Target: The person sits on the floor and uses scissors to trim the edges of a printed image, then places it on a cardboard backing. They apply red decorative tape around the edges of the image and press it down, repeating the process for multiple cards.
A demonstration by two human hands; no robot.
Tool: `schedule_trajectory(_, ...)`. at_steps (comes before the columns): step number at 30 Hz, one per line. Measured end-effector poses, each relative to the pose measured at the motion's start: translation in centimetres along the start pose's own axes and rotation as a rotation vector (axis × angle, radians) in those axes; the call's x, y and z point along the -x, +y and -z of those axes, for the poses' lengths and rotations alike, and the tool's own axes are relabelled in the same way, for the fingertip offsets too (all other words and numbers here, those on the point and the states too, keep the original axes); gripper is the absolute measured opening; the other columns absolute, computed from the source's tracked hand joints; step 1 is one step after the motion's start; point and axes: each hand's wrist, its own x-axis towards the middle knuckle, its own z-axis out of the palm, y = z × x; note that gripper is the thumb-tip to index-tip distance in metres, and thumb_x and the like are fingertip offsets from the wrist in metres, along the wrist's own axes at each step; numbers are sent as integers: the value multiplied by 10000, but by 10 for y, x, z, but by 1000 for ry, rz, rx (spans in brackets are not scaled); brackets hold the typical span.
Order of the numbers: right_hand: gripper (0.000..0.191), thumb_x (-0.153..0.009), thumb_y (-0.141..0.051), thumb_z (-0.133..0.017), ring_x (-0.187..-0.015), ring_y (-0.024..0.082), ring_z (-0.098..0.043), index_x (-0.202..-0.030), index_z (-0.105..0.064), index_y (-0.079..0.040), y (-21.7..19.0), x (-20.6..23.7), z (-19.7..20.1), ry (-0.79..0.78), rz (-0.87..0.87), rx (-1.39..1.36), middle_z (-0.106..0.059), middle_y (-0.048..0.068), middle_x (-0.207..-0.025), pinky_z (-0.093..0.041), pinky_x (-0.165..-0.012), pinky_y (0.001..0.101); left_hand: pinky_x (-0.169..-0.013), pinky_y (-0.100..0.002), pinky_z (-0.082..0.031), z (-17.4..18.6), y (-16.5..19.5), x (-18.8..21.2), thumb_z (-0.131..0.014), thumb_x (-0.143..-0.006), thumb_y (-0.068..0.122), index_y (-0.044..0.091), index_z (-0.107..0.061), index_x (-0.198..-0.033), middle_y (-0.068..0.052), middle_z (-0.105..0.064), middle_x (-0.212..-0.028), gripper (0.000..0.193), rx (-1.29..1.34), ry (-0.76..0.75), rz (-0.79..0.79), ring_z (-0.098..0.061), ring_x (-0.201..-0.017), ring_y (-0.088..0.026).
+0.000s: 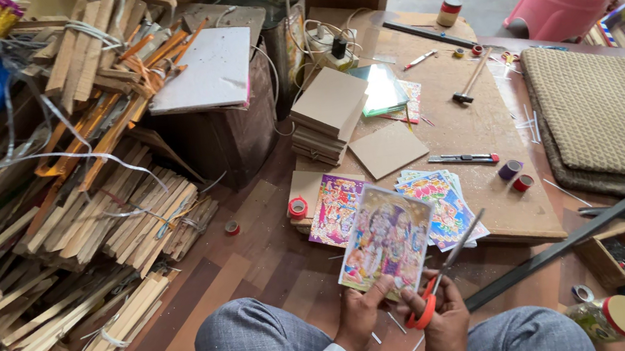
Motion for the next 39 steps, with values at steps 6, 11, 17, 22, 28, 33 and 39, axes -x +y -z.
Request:
schedule_trajectory(6, 493, -776, -81, -773, -467, 193, -645, -1230, -606, 12, 26, 4, 6, -290, -113, 37, -647, 98, -709, -528, -384, 339, -593, -321, -636, 9, 37, -16, -647, -962, 177, 14, -588, -1278, -79, -745, -1032, 361, 159, 100, -78, -751, -801, -177)
schedule_trajectory(11, 575, -802, -255, -772, -435, 237, -661, -1252, -568, 41, 45, 7, 16, -595, -222, 19, -639, 155, -602, -506, -409, 312, -617, -321, -647, 12, 59, -21, -634, -965, 172, 39, -580, -1311, -69, -723, -1088, 375, 215, 158, -140, -740, -847, -172)
schedule_trajectory(17, 594, -755, -235, -813, -458, 210, -627, -1239, -594, 30, 44, 21, 8, -583, -307, 82, -612, 118, -643, -490, -417, 313, -653, -320, -649, 10, 60, -20, -652, -977, 171, 2, -631, -1262, -97, -730, -1078, 332, 232, 188, -119, -748, -852, -182)
schedule_trajectory(22, 564, -714, -185, -852, -489, 191, -615, -1189, -644, 37, 33, 29, -1, -500, -308, 126, -594, 79, -704, -512, -418, 330, -688, -338, -663, 8, 52, -17, -667, -956, 163, 14, -629, -1254, -97, -740, -1077, 336, 221, 234, -123, -755, -863, -185)
schedule_trajectory(28, 535, -736, -146, -844, -482, 179, -616, -1206, -656, 27, 30, 29, -5, -487, -292, 149, -605, 74, -710, -510, -414, 322, -687, -339, -653, 6, 50, -16, -676, -954, 161, 15, -621, -1268, -109, -734, -1094, 351, 227, 236, -135, -753, -873, -191)
schedule_trajectory(33, 527, -746, -137, -844, -456, 175, -602, -1210, -661, 32, 32, 30, -3, -452, -311, 142, -611, 91, -685, -503, -399, 316, -685, -346, -658, 7, 49, -17, -671, -949, 163, 20, -607, -1278, -109, -732, -1101, 364, 231, 225, -115, -761, -876, -203)
schedule_trajectory(39, 533, -730, -135, -853, -455, 171, -604, -1195, -655, 35, 32, 29, -3, -451, -302, 137, -592, 64, -694, -502, -389, 320, -696, -358, -665, 8, 47, -18, -667, -955, 166, 15, -597, -1288, -115, -726, -1110, 372, 231, 216, -120, -758, -881, -210)
